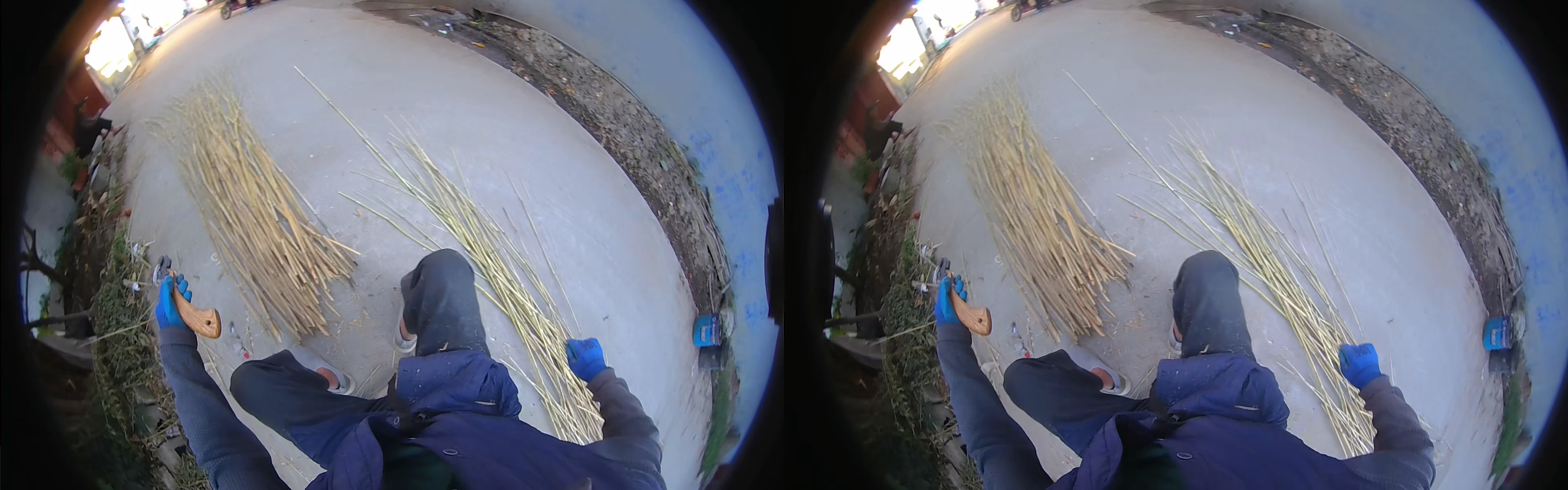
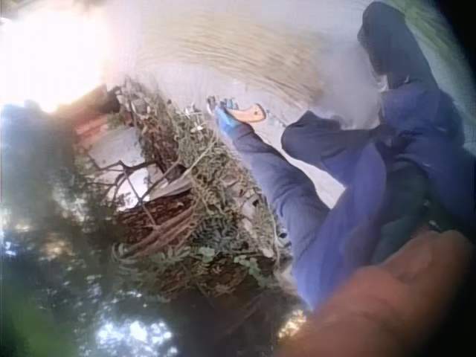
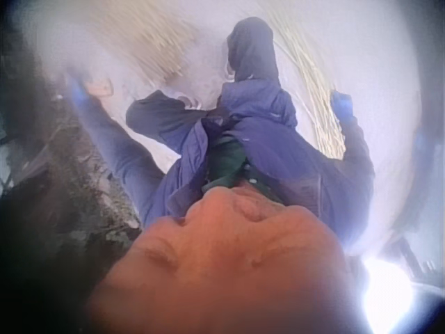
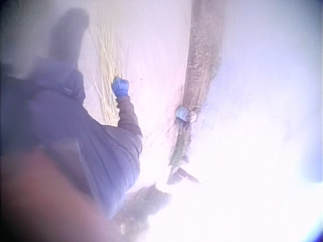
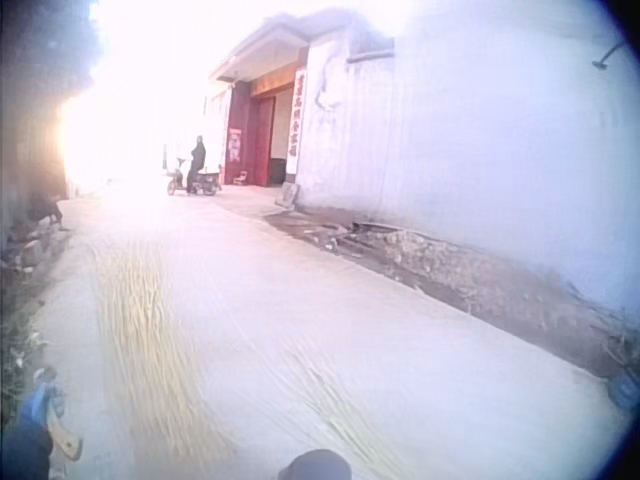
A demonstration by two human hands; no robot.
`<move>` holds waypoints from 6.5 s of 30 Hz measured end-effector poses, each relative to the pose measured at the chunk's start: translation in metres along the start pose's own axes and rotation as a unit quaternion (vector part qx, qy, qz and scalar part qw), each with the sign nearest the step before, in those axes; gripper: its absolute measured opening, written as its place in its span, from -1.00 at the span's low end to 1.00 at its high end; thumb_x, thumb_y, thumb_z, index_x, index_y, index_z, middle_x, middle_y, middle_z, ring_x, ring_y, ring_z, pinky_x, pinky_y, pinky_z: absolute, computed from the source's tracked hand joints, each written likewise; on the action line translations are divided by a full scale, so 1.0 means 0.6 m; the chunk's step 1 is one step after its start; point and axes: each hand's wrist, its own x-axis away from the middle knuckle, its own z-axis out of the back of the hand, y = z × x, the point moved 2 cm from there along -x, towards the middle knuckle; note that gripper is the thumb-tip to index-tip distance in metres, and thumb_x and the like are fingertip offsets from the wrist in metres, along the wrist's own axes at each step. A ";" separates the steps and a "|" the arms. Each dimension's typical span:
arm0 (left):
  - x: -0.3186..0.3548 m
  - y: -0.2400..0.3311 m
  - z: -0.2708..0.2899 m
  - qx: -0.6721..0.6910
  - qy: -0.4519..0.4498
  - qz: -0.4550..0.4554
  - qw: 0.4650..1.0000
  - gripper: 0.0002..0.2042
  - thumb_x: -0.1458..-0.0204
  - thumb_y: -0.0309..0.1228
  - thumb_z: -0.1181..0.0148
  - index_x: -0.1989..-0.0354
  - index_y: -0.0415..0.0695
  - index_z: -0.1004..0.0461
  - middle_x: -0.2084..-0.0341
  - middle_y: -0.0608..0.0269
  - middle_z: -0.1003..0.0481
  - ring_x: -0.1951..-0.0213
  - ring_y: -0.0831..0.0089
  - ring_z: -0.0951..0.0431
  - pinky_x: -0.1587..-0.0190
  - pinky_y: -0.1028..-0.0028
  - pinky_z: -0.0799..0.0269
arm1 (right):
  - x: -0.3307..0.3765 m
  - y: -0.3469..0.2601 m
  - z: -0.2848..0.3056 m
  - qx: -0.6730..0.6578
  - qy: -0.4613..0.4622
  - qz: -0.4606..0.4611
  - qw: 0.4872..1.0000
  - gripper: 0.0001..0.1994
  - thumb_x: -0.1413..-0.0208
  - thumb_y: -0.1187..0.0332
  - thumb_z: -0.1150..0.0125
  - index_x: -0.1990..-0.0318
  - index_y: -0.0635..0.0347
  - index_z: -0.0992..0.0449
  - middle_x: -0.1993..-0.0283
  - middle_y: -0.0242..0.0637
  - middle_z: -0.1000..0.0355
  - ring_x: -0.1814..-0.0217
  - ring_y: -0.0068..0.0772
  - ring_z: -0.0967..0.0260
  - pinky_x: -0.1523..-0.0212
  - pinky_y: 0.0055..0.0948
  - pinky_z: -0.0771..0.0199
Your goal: The person sits on the ground and uses a handheld tool to strip the outer layer from long bamboo sticks. They pick up each stick, scrape it lengthwise, and place the processed sticks into a separate pile on the ground.
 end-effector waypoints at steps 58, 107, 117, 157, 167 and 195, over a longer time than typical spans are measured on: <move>0.476 0.043 -0.467 -0.073 -0.389 0.099 0.913 -0.66 -0.20 -0.38 -0.09 -0.08 -0.33 -0.35 0.33 0.07 -0.61 0.35 0.46 -0.61 0.30 0.46 -0.57 | -0.529 -0.531 0.129 -0.659 -0.212 0.186 0.697 -0.50 -0.24 0.29 -0.14 -0.30 0.23 -0.26 -0.08 -0.17 -0.47 -0.09 -0.38 -0.43 -0.13 -0.37 -0.41; 0.260 0.052 -0.284 -0.014 -0.105 0.249 0.963 -0.68 -0.16 -0.49 -0.03 -0.07 -0.35 -0.38 0.46 0.08 -0.57 0.48 0.42 -0.56 0.35 0.43 -0.53 | -0.987 -0.740 -0.276 -0.549 -0.280 0.043 0.786 -0.68 -0.20 0.12 -0.11 0.30 0.24 -0.56 0.57 -0.37 -0.46 0.59 -0.60 -0.34 0.49 -0.55 -0.34; 0.273 0.027 -0.260 0.043 -0.059 0.138 0.988 -0.70 -0.16 -0.31 -0.15 0.08 -0.32 -0.48 0.53 0.13 -0.56 0.53 0.44 -0.55 0.45 0.48 -0.49 | -0.705 -0.694 -0.031 -0.421 -0.357 -0.035 0.833 -0.66 -0.19 0.08 -0.10 0.35 0.22 -0.52 0.52 -0.31 -0.53 0.50 -0.56 -0.52 0.44 -0.52 -0.51; 0.215 0.010 -0.358 -0.063 -0.123 0.357 0.924 -0.68 -0.12 -0.53 -0.05 -0.04 -0.40 -0.37 0.41 0.02 -0.56 0.42 0.37 -0.59 0.31 0.39 -0.54 | -0.804 -0.429 -0.709 0.041 -0.308 -0.093 0.946 -0.65 0.00 0.01 -0.19 0.18 0.02 -0.54 0.11 -0.18 -0.56 0.05 -0.09 -0.53 0.06 -0.07 -0.41; 0.239 0.001 -0.348 -0.049 -0.140 0.337 0.930 -0.67 -0.14 -0.51 -0.10 -0.06 -0.41 -0.36 0.39 0.05 -0.60 0.37 0.41 -0.61 0.24 0.37 -0.56 | -0.793 -0.470 -0.668 0.058 -0.298 -0.082 0.949 -0.64 -0.07 -0.02 -0.11 0.20 0.05 -0.55 0.16 -0.18 -0.57 0.05 -0.09 -0.52 0.04 -0.06 -0.39; 0.231 -0.011 -0.359 -0.027 -0.128 0.297 0.946 -0.70 -0.17 -0.40 -0.11 0.01 -0.33 -0.42 0.43 0.08 -0.59 0.44 0.44 -0.59 0.33 0.43 -0.54 | -0.926 -0.568 -0.461 -0.403 -0.448 -0.018 0.798 -0.68 -0.16 0.14 -0.15 0.17 0.24 -0.57 0.28 -0.22 -0.57 0.30 -0.45 -0.52 0.19 -0.46 -0.50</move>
